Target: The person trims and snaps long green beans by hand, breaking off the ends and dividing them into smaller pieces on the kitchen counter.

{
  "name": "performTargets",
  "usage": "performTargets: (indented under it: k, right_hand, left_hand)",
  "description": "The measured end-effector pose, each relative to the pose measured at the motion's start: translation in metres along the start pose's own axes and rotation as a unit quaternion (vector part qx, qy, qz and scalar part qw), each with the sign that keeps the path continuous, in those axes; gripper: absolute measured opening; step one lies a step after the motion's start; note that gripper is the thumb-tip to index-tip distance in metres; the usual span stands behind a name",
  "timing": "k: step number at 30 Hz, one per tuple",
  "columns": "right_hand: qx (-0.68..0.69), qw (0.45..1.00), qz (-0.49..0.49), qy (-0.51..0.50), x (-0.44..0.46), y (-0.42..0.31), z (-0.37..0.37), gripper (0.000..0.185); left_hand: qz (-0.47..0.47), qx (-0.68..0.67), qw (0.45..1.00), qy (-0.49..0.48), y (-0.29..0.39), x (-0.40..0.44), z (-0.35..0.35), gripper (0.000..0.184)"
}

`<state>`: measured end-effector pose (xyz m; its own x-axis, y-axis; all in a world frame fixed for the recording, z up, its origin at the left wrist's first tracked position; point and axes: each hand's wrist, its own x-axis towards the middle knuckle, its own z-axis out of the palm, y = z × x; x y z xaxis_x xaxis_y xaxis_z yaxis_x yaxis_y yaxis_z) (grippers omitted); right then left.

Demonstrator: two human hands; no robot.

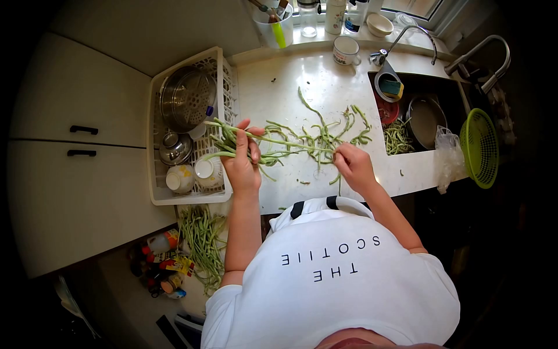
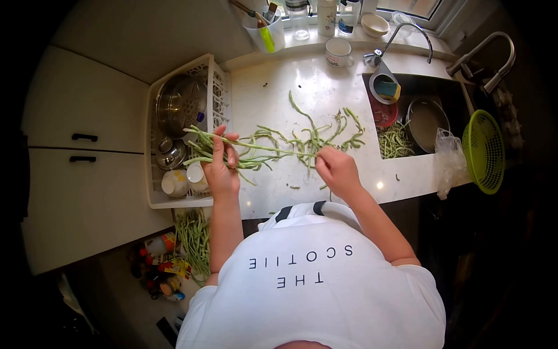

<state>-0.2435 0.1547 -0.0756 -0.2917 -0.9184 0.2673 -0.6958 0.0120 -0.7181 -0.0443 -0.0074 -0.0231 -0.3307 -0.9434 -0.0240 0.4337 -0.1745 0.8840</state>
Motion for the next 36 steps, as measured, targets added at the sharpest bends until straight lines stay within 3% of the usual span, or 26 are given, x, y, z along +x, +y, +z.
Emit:
performTargets:
  k: [1,2,3,4,5,6,7,8,9,10,11,13,14,15,17,18,20,27,29,30,31,32,33,35,36]
  right_hand:
    - [0.167,0.977,0.131,0.005,-0.002,0.013,0.009,0.008]
    - [0.327,0.91,0.256,0.008,-0.004,0.026,0.016,0.012]
    - [0.327,0.91,0.254,0.006,-0.005,0.04,0.018,0.012]
    - [0.51,0.815,0.273,0.021,-0.007,0.057,0.014,0.013]
    - [0.671,0.685,0.282,0.034,-0.011,0.075,0.011,0.014]
    - [0.602,0.759,0.245,0.019,-0.008,0.076,0.002,0.015]
    - [0.603,0.759,0.244,0.016,-0.005,0.074,0.001,0.015]
    - [0.308,0.94,0.142,0.027,-0.003,0.071,-0.004,0.019]
    - [-0.027,0.999,0.022,0.036,0.001,0.061,-0.009,0.027]
    - [-0.158,0.987,0.006,0.028,0.0,0.061,-0.009,0.038]
    - [-0.158,0.987,0.006,0.028,0.004,0.055,-0.011,0.038]
    - [0.106,0.993,0.057,0.009,0.024,0.024,-0.021,0.043]
    - [0.168,0.985,0.046,0.003,0.033,0.006,-0.026,0.045]
    - [0.165,0.985,0.05,0.007,0.042,-0.015,-0.031,0.045]
    - [0.021,0.994,-0.098,0.032,0.057,-0.045,-0.037,0.045]
    - [0.018,0.995,-0.095,0.035,0.061,-0.046,-0.035,0.045]
    - [-0.096,0.977,-0.191,-0.009,0.068,-0.045,-0.033,0.033]
    - [-0.117,0.957,-0.236,-0.123,0.058,-0.024,-0.013,0.008]
    - [0.016,0.989,-0.127,-0.079,0.05,-0.015,-0.001,0.003]
    - [0.216,0.976,0.026,-0.026,0.042,-0.009,0.012,0.006]
    - [0.215,0.976,0.027,-0.025,0.04,0.013,0.02,0.006]
    - [0.395,0.911,0.11,0.043,0.041,0.044,0.022,0.006]
    - [0.555,0.803,0.188,0.109,0.042,0.063,0.018,0.007]
    - [0.463,0.847,0.189,0.182,0.046,0.063,-0.007,0.01]
    - [0.346,0.907,0.169,0.171,0.048,0.067,-0.014,0.012]
  left_hand:
    - [0.002,0.0,1.0,0.001,-0.004,-0.003,0.003,0.03]
    - [0.008,0.0,1.0,-0.002,-0.009,-0.006,0.005,0.03]
    - [0.014,-0.001,1.0,-0.005,-0.011,-0.007,0.007,0.03]
    - [0.023,-0.014,0.999,0.021,-0.009,-0.007,0.005,0.031]
    - [0.025,-0.014,0.999,0.023,-0.005,-0.005,0.002,0.031]
    - [0.035,-0.01,0.999,0.017,0.001,-0.002,-0.002,0.031]
    - [0.044,-0.005,0.999,0.011,0.007,0.0,-0.005,0.032]
    - [0.012,0.037,0.999,-0.008,0.014,0.0,-0.005,0.033]
    - [0.013,0.037,0.999,-0.006,0.018,-0.001,-0.003,0.033]
    - [-0.04,0.085,0.995,-0.039,0.02,-0.002,0.0,0.034]
    - [-0.092,0.133,0.984,-0.073,0.021,-0.003,0.003,0.034]
    - [-0.122,0.181,0.973,-0.081,0.014,-0.007,0.009,0.032]
    - [-0.111,0.234,0.958,-0.124,0.009,-0.009,0.011,0.029]
    - [-0.099,0.285,0.939,-0.167,0.005,-0.011,0.013,0.027]
    - [-0.107,0.285,0.933,-0.19,-0.001,-0.014,0.016,0.022]
    - [-0.103,0.32,0.917,-0.214,-0.002,-0.015,0.017,0.019]
    - [-0.096,0.408,0.873,-0.249,-0.002,-0.015,0.014,0.017]
    - [-0.097,0.469,0.839,-0.258,0.002,-0.021,0.008,0.015]
    - [-0.093,0.449,0.843,-0.281,-0.009,-0.025,0.006,0.013]
    - [-0.094,0.448,0.843,-0.283,-0.01,-0.026,0.006,0.013]
    - [-0.093,0.446,0.843,-0.288,-0.012,-0.027,0.007,0.013]
    - [-0.093,0.443,0.843,-0.292,-0.014,-0.028,0.007,0.014]
    - [-0.095,0.44,0.844,-0.292,-0.017,-0.029,0.005,0.014]
    - [-0.12,0.328,0.917,-0.193,-0.02,-0.028,-0.004,0.019]
    - [-0.087,0.312,0.929,-0.181,-0.018,-0.028,-0.007,0.026]
